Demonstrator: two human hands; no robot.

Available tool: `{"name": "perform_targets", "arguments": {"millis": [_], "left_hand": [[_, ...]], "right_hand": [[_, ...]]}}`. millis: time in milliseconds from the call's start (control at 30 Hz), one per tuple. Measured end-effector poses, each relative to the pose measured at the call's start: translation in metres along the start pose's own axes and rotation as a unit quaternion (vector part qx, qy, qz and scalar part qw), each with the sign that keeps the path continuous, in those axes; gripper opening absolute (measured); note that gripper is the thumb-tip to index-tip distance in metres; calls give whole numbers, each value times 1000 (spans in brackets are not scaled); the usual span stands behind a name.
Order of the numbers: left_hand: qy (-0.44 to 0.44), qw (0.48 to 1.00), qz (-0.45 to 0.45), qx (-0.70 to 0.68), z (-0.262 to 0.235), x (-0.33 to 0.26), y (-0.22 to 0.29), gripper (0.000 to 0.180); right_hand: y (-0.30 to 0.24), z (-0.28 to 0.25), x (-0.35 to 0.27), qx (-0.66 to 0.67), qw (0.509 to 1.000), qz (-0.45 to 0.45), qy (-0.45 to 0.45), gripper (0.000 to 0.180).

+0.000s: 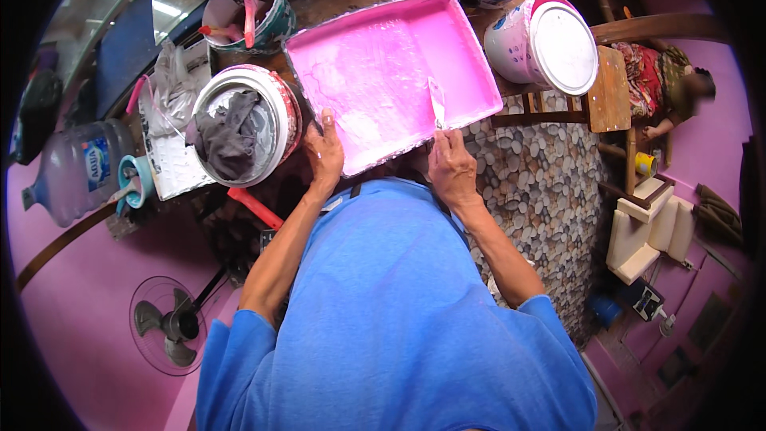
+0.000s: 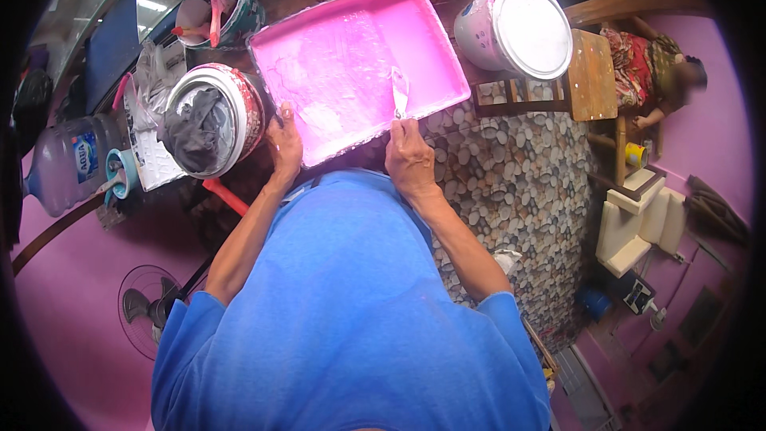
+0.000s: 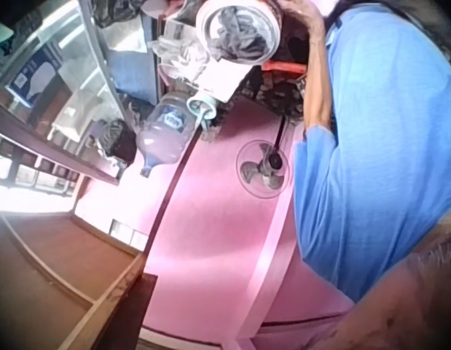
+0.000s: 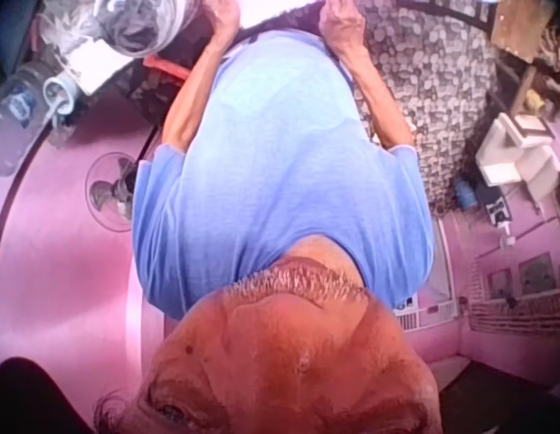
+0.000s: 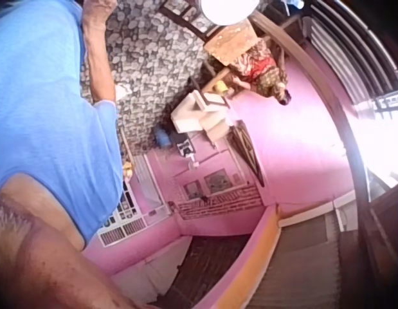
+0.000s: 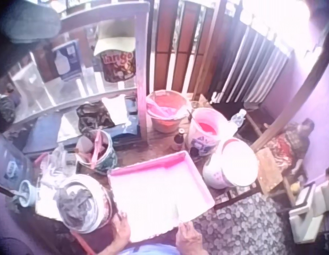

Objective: The person scrapes and mixes paint in a paint tray using a scraper and a paint brush, moving paint containers on the table.

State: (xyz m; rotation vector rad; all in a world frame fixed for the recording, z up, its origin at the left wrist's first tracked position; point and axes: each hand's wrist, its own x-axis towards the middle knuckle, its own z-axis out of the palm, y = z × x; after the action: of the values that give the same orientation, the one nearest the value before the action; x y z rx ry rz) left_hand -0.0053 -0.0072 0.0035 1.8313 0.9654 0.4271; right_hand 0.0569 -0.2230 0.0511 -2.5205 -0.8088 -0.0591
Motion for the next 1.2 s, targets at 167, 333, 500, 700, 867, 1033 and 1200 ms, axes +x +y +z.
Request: {"name": "perform_targets", "arguments": {"millis": [167, 333, 500, 700, 867, 1033, 1200], "left_hand": [[-10, 1000, -22, 3, -1, 0, -14, 61], [6, 1000, 2, -16, -2, 13, -17, 60], [-46, 994, -73, -67, -2, 17, -14, 58], [-78, 941, -161, -288, -9, 6, -12, 39], [-90, 858, -250, -439, -17, -8, -13, 33], [-46, 823, -254, -506, -9, -18, -15, 29], [-49, 816, -248, -520, -5, -13, -5, 34]], "right_hand": [[24, -36, 5, 67, 994, 70, 56, 20], [55, -48, 22, 51, 995, 62, 56, 18], [72, -53, 28, 52, 995, 85, 11, 18], [80, -73, 51, 124, 988, 95, -1, 19], [109, -80, 58, 107, 988, 102, -32, 17], [115, -83, 58, 164, 976, 112, -87, 18], [126, -79, 76, 220, 959, 153, -89, 19]]}}
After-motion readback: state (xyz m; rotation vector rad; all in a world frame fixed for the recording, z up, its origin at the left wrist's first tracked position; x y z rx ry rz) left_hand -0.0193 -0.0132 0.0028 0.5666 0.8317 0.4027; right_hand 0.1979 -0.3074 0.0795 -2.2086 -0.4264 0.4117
